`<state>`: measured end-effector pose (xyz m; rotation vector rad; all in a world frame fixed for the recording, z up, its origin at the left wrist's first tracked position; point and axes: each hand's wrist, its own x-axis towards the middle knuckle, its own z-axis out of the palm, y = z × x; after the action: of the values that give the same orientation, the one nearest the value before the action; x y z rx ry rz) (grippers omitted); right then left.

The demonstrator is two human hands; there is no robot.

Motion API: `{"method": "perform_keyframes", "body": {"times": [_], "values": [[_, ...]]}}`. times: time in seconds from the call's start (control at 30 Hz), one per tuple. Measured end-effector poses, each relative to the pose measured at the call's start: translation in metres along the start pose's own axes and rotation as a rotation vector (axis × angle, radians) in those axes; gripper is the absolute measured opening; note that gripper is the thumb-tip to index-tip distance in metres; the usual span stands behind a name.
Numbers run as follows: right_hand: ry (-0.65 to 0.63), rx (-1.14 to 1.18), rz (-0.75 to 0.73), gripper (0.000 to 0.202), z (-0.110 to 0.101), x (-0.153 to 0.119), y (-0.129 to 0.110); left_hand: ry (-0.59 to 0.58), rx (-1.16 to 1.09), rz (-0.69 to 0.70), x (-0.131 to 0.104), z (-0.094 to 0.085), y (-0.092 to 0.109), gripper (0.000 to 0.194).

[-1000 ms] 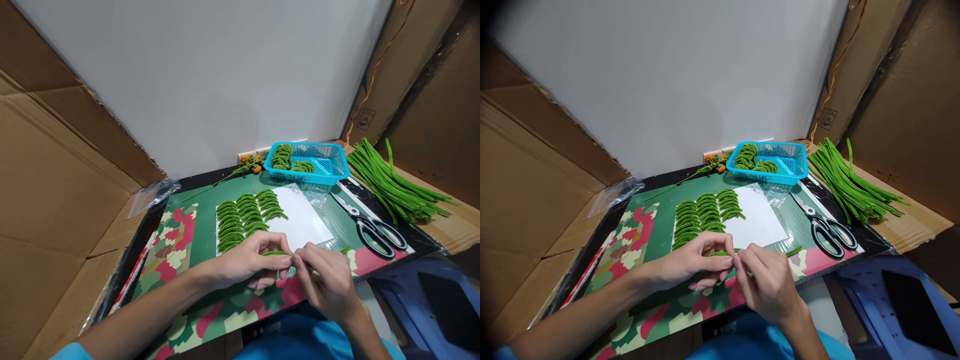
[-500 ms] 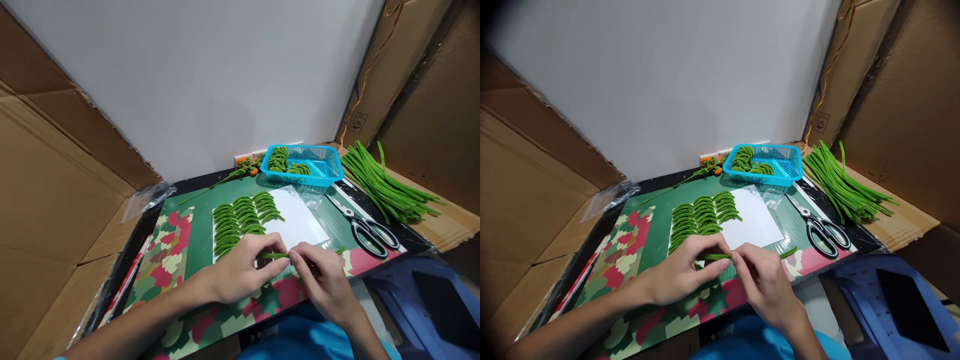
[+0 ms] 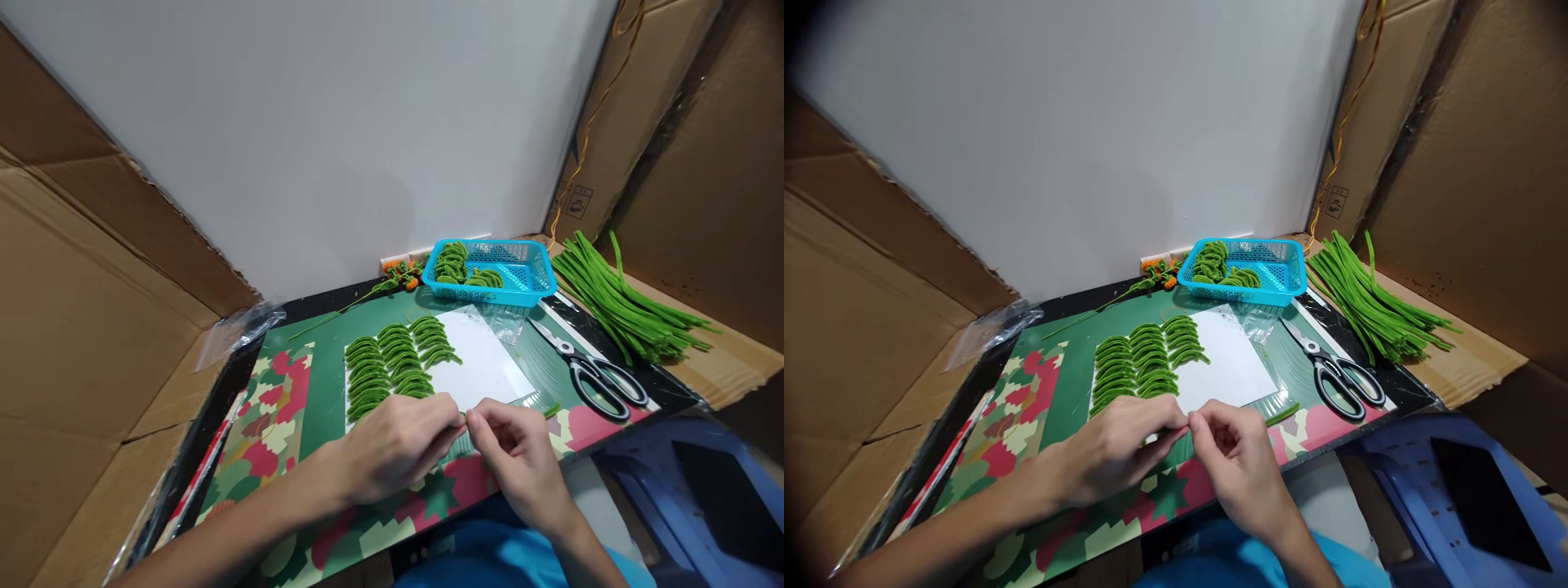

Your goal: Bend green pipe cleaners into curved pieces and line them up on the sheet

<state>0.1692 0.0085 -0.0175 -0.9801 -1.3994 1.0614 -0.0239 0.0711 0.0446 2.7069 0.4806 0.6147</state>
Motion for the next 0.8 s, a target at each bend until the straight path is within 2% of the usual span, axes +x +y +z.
{"method": "perform_keyframes", "body": {"times": [0.07,0.1,0.13,0.17,0.23,0.3,0.37,0.43,0.53,0.63,0.7,0.77,0.8], "values": [[-0.06,0.2,0.15,0.048,0.002,0.001,0.0,0.06,0.29,0.266,-0.001,0.002,-0.002,0.023],[-0.076,0.248,0.179,0.05,0.002,0.002,0.0,0.071,0.369,0.342,-0.002,0.002,-0.003,0.024],[-0.074,0.253,0.182,0.05,0.002,0.002,-0.001,0.076,0.393,0.365,-0.001,0.002,-0.003,0.024],[-0.054,0.214,0.16,0.049,0.002,0.003,-0.001,0.073,0.355,0.326,-0.001,0.001,-0.003,0.023],[0.024,0.029,0.032,0.041,0.0,0.003,-0.003,0.047,0.119,0.093,0.001,-0.003,0.0,0.02],[0.091,-0.189,-0.183,0.031,-0.003,0.002,-0.004,-0.045,-0.267,-0.277,0.004,-0.007,0.004,0.018],[0.117,-0.36,-0.395,0.025,-0.007,0.002,-0.004,-0.148,-0.655,-0.54,0.007,-0.009,0.005,0.033],[0.112,-0.448,-0.513,0.023,-0.01,0.002,-0.003,-0.199,-0.943,-0.653,0.01,-0.009,0.005,0.04],[0.084,-0.425,-0.493,0.022,-0.012,0.003,-0.001,-0.174,-1.135,-0.691,0.012,-0.005,0.002,0.041],[0.074,-0.331,-0.412,0.022,-0.007,0.001,-0.001,-0.136,-1.118,-0.682,0.01,-0.002,0.002,0.04],[0.096,-0.268,-0.33,0.025,-0.003,-0.001,-0.002,-0.106,-1.001,-0.659,0.006,0.0,0.003,0.035],[0.114,-0.149,-0.179,0.031,0.002,-0.002,-0.002,-0.053,-0.73,-0.533,0.001,0.002,0.002,0.025],[0.101,-0.06,-0.085,0.035,0.003,-0.002,-0.002,-0.02,-0.543,-0.397,-0.001,0.003,0.002,0.021]]}}
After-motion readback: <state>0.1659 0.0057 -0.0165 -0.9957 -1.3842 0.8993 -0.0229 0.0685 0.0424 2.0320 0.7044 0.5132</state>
